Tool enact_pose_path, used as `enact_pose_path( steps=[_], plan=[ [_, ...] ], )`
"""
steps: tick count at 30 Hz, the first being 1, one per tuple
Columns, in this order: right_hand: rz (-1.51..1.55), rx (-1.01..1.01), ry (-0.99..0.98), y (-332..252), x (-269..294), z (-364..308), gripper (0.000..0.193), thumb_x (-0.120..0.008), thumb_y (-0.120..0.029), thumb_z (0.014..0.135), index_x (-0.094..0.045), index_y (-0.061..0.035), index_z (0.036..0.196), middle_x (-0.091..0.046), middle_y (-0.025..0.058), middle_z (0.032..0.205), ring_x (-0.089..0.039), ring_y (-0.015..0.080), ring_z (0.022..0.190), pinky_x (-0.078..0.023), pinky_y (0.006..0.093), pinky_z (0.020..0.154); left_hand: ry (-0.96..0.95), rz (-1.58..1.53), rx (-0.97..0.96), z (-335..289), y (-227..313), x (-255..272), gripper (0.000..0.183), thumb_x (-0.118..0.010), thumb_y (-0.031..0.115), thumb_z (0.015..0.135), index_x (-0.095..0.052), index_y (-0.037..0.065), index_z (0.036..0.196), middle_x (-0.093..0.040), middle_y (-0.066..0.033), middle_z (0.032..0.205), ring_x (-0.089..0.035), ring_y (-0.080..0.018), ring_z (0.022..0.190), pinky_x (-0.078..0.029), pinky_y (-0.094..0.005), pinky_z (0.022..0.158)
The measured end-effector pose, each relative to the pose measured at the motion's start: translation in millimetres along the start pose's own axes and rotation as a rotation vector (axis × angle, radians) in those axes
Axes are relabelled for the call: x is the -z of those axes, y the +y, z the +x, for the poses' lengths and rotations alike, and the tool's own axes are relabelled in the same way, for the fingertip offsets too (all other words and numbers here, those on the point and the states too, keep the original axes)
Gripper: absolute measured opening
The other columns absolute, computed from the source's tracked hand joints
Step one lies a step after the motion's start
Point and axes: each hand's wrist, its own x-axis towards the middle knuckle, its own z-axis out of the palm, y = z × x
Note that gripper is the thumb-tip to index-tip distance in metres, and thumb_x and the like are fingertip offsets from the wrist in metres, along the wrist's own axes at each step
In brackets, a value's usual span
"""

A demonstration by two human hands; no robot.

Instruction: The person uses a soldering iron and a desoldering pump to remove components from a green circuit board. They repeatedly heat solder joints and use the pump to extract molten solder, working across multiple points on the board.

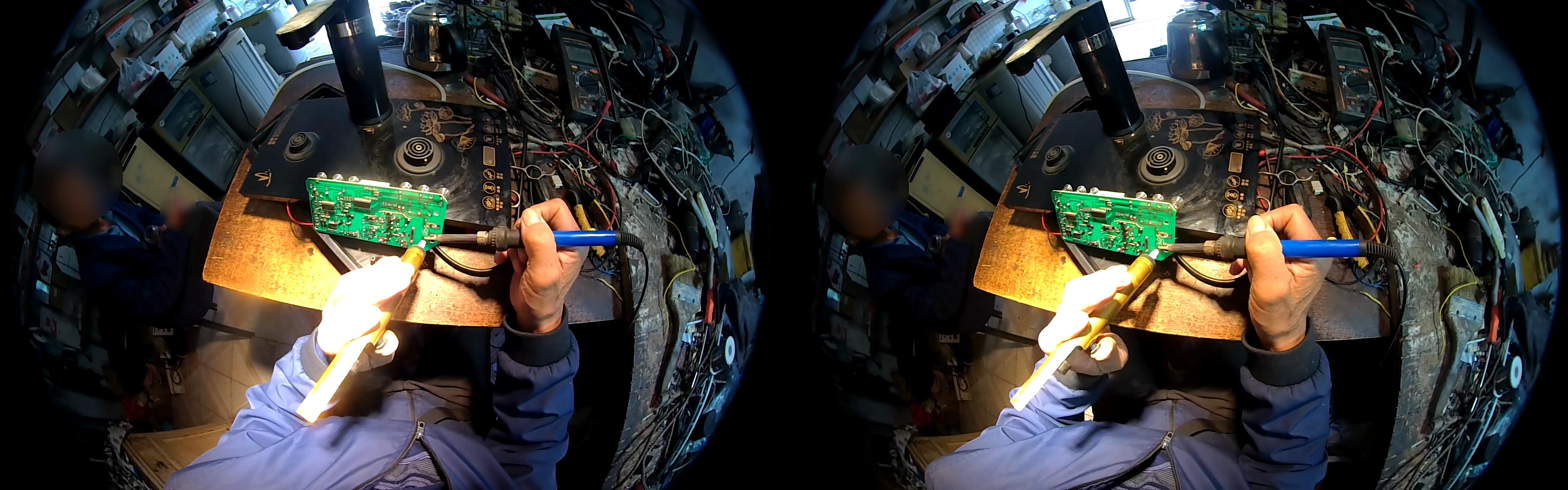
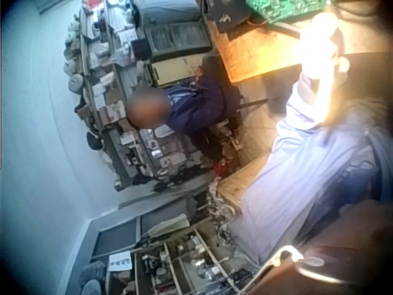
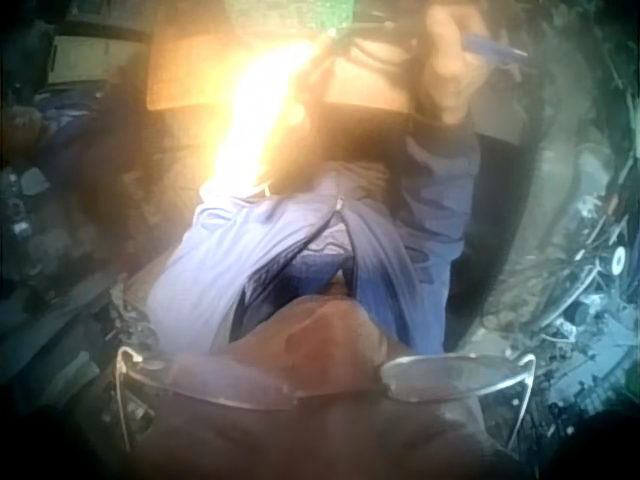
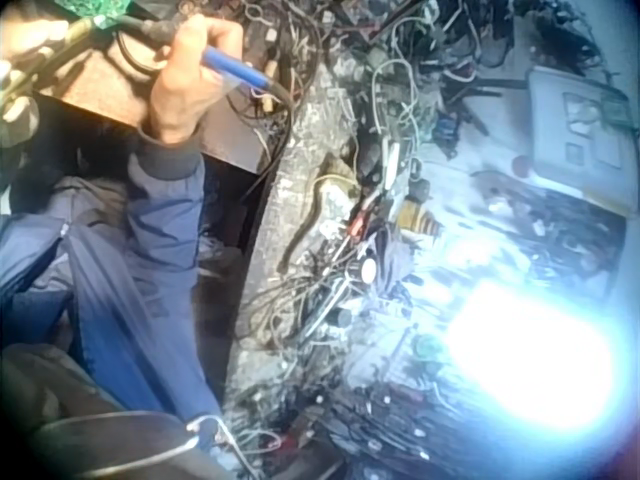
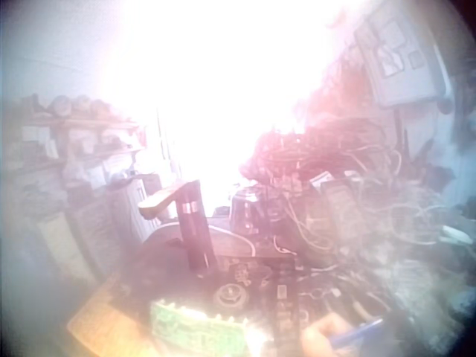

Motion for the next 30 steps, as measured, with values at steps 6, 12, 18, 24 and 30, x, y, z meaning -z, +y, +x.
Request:
enact_pose_path(
  steps=[6, 12, 18, 24, 30],
  plan=[
    [0.047, -0.013, -0.021, 0.5, 5.9, 0.2, 0.016, -0.058, -0.011, 0.089, -0.053, -0.0033, 0.076, -0.052, -0.0001, 0.063, -0.049, 0.0048, 0.053, -0.047, 0.0214, 0.047, -0.128, 0.1, -0.008, 3.5, 1.9, 4.8, 0.035, -0.055, 0.028, 0.096, -0.039, 0.005, 0.116, -0.059, -0.0281, 0.108, -0.065, -0.0384, 0.092, -0.054, -0.0505, 0.082],
    [0.061, -0.023, -0.012, -2.1, 3.2, -0.5, 0.016, -0.058, -0.01, 0.089, -0.053, -0.003, 0.076, -0.053, 0.0005, 0.064, -0.05, 0.0053, 0.053, -0.046, 0.021, 0.047, -0.003, -0.007, 0.027, -0.6, 0.1, -0.2, 0.034, -0.069, 0.023, 0.088, -0.05, 0.003, 0.109, -0.064, -0.0305, 0.103, -0.067, -0.0428, 0.09, -0.053, -0.0544, 0.083],
    [0.06, -0.018, -0.011, -0.2, 4.9, 0.0, 0.015, -0.058, -0.01, 0.089, -0.053, -0.0031, 0.076, -0.052, 0.0004, 0.064, -0.048, 0.0049, 0.053, -0.046, 0.021, 0.047, 0.001, -0.018, 0.023, -2.2, -1.3, -1.0, 0.035, -0.07, 0.023, 0.087, -0.051, 0.003, 0.109, -0.065, -0.0305, 0.103, -0.067, -0.0427, 0.092, -0.052, -0.0549, 0.085],
    [0.004, 0.01, 0.021, 2.1, 2.5, 0.3, 0.018, -0.058, -0.016, 0.09, -0.049, -0.0066, 0.077, -0.049, -0.0004, 0.057, -0.041, 0.0043, 0.044, -0.04, 0.0197, 0.043, -0.091, 0.033, 0.021, 1.7, 0.9, 2.3, 0.036, -0.064, 0.025, 0.091, -0.046, 0.004, 0.114, -0.062, -0.0295, 0.107, -0.065, -0.0413, 0.094, -0.052, -0.0538, 0.085],
    [0.021, 0.008, 0.024, 0.4, 2.0, 0.2, 0.017, -0.058, -0.014, 0.09, -0.05, -0.0056, 0.077, -0.048, -0.0009, 0.059, -0.042, 0.004, 0.047, -0.042, 0.0202, 0.044, -0.215, 0.107, -0.009, 5.5, 0.2, 6.5, 0.036, -0.053, 0.028, 0.098, -0.036, 0.006, 0.121, -0.056, -0.0278, 0.113, -0.063, -0.0387, 0.096, -0.053, -0.0516, 0.082]
  ],
)
